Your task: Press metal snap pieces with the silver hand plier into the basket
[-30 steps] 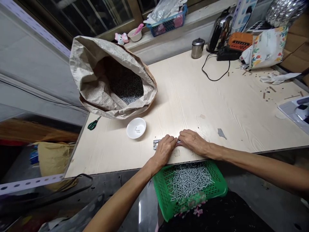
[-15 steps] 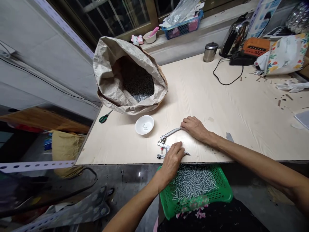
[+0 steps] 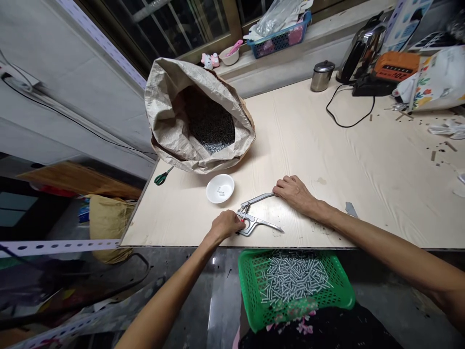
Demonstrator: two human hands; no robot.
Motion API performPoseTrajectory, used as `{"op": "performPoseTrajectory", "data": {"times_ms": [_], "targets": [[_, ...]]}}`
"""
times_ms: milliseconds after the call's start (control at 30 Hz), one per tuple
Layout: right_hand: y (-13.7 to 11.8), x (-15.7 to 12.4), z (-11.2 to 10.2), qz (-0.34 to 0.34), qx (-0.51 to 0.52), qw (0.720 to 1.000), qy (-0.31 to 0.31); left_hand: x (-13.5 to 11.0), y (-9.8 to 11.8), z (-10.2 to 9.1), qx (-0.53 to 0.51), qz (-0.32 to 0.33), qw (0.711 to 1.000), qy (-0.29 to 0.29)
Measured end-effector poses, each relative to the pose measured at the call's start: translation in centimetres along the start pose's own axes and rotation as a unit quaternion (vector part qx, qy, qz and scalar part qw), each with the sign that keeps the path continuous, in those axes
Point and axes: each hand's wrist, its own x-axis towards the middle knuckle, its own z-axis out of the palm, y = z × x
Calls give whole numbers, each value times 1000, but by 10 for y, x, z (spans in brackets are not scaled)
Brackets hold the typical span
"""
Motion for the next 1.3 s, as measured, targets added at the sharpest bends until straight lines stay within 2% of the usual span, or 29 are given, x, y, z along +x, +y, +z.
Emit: {"op": "performPoseTrajectory", "data": {"times_ms": [67,100,167,233,267,367,400,433,500,533,567,667,800,900,1000,1067,1167,1300], "targets": [[0,1,1,-4,-5,1000,0,5,0,-9,5,-11,1000,18],[0,1,1,-5,-5,1000,2,3,0,-11,7,-20,999,48],[0,0,2,-6,-2,1000,10,-10,1,-8,16,-31,990,139],[0,-1,3,-6,3,1000,17,-35,3,3,21,-2,975,219],[0,-2,3,-7,6,1000,19,-49,5,10,11,39,976,216],[1,-3,3,-14,17,1000,21,-78,5,25,-1,185,972,144],[1,-3,3,-17,21,999,24,-79,3,23,3,202,966,163],[1,-3,4,-19,23,999,28,-74,-1,18,18,192,958,211],[2,-2,4,-26,23,999,37,-51,-12,-3,74,134,934,322],[2,-2,4,-30,20,998,42,-36,-19,-16,111,116,925,343],[3,-1,3,-32,17,998,45,-20,-25,-29,142,109,923,341],[2,0,2,-31,12,998,44,23,-37,-55,221,132,925,278],[3,1,2,-22,13,999,38,52,-38,-59,278,181,923,197],[2,2,3,-13,17,999,38,61,-38,-59,273,183,925,191],[-9,1,0,37,12,998,56,59,-38,-63,269,180,926,196],[-24,-2,-5,50,23,996,66,48,-34,-64,234,179,930,221],[-51,-8,-9,-6,91,995,31,20,-26,-56,68,158,950,262],[-72,-15,-2,-34,133,989,-60,-9,-25,-22,-154,97,967,177]]}}
